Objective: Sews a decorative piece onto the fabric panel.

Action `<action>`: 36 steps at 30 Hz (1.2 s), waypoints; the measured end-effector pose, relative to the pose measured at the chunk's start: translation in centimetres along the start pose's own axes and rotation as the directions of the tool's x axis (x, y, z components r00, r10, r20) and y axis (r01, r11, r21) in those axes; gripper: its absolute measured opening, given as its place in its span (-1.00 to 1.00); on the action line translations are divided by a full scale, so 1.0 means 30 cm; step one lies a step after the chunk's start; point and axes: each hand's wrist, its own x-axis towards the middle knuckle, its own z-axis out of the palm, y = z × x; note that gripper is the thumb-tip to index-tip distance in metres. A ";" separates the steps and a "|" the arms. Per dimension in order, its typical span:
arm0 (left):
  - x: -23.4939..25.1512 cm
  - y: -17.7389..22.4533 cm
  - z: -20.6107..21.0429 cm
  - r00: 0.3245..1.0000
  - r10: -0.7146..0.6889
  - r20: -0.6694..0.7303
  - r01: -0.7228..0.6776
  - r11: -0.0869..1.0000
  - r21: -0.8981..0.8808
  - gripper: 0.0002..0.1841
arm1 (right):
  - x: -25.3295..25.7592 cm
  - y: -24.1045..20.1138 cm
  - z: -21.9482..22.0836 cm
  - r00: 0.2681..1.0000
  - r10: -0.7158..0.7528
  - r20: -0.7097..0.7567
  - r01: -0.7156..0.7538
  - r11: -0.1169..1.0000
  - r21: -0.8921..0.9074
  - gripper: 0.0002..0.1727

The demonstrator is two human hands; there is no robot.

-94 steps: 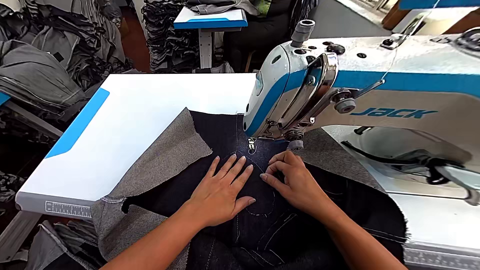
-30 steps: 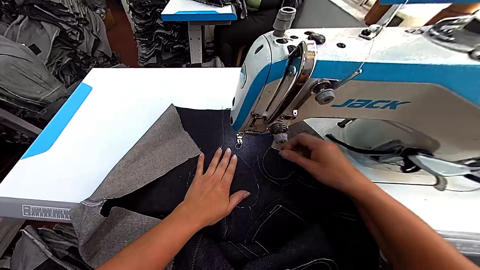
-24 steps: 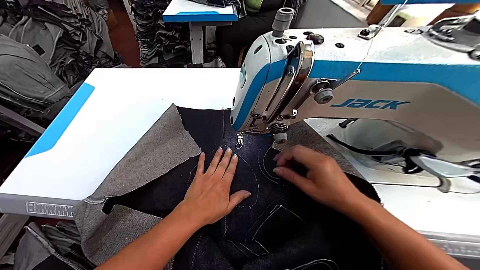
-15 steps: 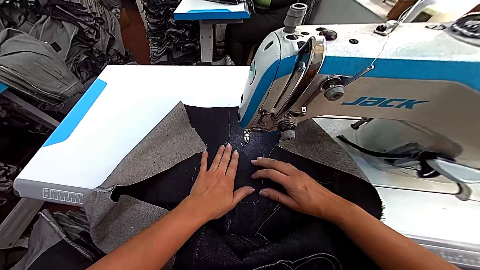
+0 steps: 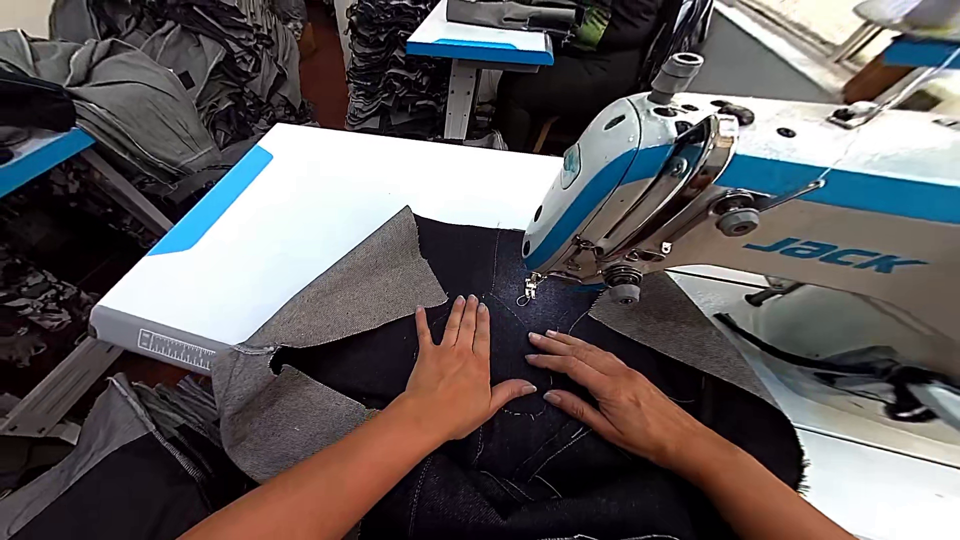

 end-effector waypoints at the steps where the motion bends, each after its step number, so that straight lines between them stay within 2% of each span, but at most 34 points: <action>1: 0.000 -0.001 -0.001 1.000 -0.002 0.005 0.002 1.000 0.000 0.18 | 0.000 0.000 0.001 1.000 -0.002 -0.003 0.002 1.000 -0.005 -0.43; 6: -0.001 -0.013 0.011 1.000 0.016 -0.012 -0.016 1.000 -0.024 0.14 | -0.002 0.016 -0.007 0.999 -0.038 0.024 0.039 0.999 -0.029 -0.43; 11: 0.033 -0.054 0.009 0.998 0.046 -0.034 -0.047 0.998 -0.041 0.11 | 0.044 0.105 -0.062 0.953 -0.239 0.186 0.262 0.958 -0.116 -0.39; 13: 0.079 -0.109 -0.005 0.994 0.095 -0.047 -0.098 0.994 -0.048 0.08 | 0.072 0.106 -0.036 0.962 -0.219 0.161 0.240 0.962 -0.129 -0.37; 15: 0.145 -0.186 -0.021 0.976 0.216 -0.035 -0.217 0.975 -0.048 0.05 | 0.091 0.056 0.002 0.990 -0.111 0.089 0.122 0.983 -0.137 -0.37; 17: 0.216 -0.265 -0.041 0.918 0.396 -0.025 -0.397 0.917 -0.047 0.01 | 0.097 -0.053 0.048 0.997 0.069 0.018 -0.065 0.982 -0.177 -0.38; 19: 0.279 -0.322 -0.051 0.803 0.596 -0.021 -0.597 0.802 -0.014 -0.02 | 0.086 -0.202 0.106 0.970 0.235 -0.063 -0.243 0.937 -0.250 -0.33; 22: 0.325 -0.329 -0.057 0.621 0.783 0.033 -0.784 0.621 0.006 -0.01 | 0.049 -0.386 0.182 0.928 0.327 -0.177 -0.370 0.853 -0.368 -0.19; 24: 0.317 -0.315 -0.056 0.567 0.822 0.055 -0.823 0.569 -0.005 0.00 | 0.028 -0.441 0.200 0.921 0.335 -0.198 -0.389 0.811 -0.436 -0.09; 27: 0.303 -0.310 -0.048 0.529 0.847 0.048 -0.847 0.531 -0.024 0.00 | 0.006 -0.470 0.215 0.921 0.333 -0.205 -0.390 0.766 -0.510 -0.02; 30: 0.320 -0.327 -0.052 0.501 0.864 0.052 -0.863 0.503 -0.038 -0.02 | 0.025 -0.477 0.231 0.919 0.330 -0.216 -0.394 0.753 -0.527 0.01; 36: 0.439 -0.369 -0.064 0.371 0.927 0.057 -0.923 0.375 -0.082 0.00 | 0.107 -0.494 0.243 0.896 0.391 -0.210 -0.442 0.742 -0.504 0.10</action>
